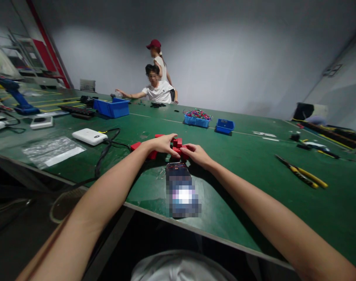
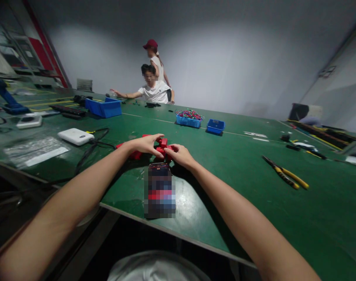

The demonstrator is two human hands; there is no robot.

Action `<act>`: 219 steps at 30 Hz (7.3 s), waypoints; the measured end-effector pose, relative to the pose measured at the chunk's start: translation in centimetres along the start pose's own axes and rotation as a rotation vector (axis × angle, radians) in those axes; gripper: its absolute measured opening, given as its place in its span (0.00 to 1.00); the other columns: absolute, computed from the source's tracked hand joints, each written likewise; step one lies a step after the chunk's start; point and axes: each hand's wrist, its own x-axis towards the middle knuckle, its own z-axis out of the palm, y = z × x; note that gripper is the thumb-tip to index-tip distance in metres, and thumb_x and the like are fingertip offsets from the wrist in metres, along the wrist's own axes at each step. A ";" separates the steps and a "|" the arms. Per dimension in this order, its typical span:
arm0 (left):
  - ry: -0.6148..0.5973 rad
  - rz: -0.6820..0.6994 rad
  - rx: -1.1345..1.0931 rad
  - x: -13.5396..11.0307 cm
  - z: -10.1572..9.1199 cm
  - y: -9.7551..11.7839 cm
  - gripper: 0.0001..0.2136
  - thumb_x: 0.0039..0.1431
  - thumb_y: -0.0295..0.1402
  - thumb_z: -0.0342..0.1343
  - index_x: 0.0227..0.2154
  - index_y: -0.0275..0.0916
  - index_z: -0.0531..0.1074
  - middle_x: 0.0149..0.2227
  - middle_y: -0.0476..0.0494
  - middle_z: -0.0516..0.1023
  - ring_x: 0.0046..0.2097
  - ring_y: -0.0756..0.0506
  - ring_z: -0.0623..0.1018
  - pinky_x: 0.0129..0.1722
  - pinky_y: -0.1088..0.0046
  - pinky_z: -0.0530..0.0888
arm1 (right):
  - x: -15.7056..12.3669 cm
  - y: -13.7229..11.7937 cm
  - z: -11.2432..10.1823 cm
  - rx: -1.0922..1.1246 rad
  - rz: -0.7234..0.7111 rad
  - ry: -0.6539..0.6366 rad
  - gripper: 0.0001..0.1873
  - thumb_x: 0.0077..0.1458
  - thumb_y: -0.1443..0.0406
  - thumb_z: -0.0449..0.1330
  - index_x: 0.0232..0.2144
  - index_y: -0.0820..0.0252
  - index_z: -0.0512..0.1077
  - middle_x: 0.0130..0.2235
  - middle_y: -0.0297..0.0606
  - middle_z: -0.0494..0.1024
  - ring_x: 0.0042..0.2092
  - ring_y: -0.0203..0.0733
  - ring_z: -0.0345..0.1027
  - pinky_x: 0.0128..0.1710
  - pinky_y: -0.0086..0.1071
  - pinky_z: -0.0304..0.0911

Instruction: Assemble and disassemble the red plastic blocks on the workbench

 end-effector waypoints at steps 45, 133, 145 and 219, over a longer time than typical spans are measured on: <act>0.043 -0.045 0.203 -0.3 -0.3 0.4 0.40 0.35 0.54 0.63 0.51 0.39 0.62 0.52 0.39 0.71 0.52 0.38 0.72 0.48 0.69 0.68 | 0.7 2.3 0.1 0.409 0.104 0.323 0.22 0.38 0.58 0.67 0.35 0.62 0.69 0.32 0.35 0.76 0.31 0.36 0.68 0.31 0.30 0.64; 0.039 -0.035 0.174 -0.4 -0.3 0.5 0.40 0.36 0.54 0.63 0.52 0.39 0.61 0.52 0.38 0.71 0.51 0.38 0.72 0.47 0.68 0.68 | 0.5 1.9 -0.5 0.314 0.024 0.211 0.16 0.33 0.70 0.63 0.30 0.62 0.69 0.30 0.30 0.74 0.31 0.35 0.65 0.33 0.28 0.59; 0.063 0.003 0.145 0.0 0.0 -0.2 0.39 0.35 0.53 0.64 0.50 0.38 0.63 0.50 0.38 0.72 0.49 0.37 0.72 0.44 0.68 0.68 | 1.2 3.0 -0.1 0.514 -0.006 0.277 0.21 0.42 0.59 0.65 0.37 0.56 0.63 0.37 0.32 0.74 0.36 0.36 0.68 0.37 0.30 0.63; 0.440 0.181 0.341 1.6 1.8 0.0 0.39 0.35 0.54 0.64 0.49 0.38 0.61 0.48 0.37 0.63 0.49 0.36 0.63 0.50 0.58 0.62 | -1.0 -0.2 1.4 -0.282 -0.442 0.589 0.10 0.57 0.62 0.54 0.41 0.56 0.69 0.40 0.42 0.69 0.39 0.44 0.66 0.35 0.35 0.67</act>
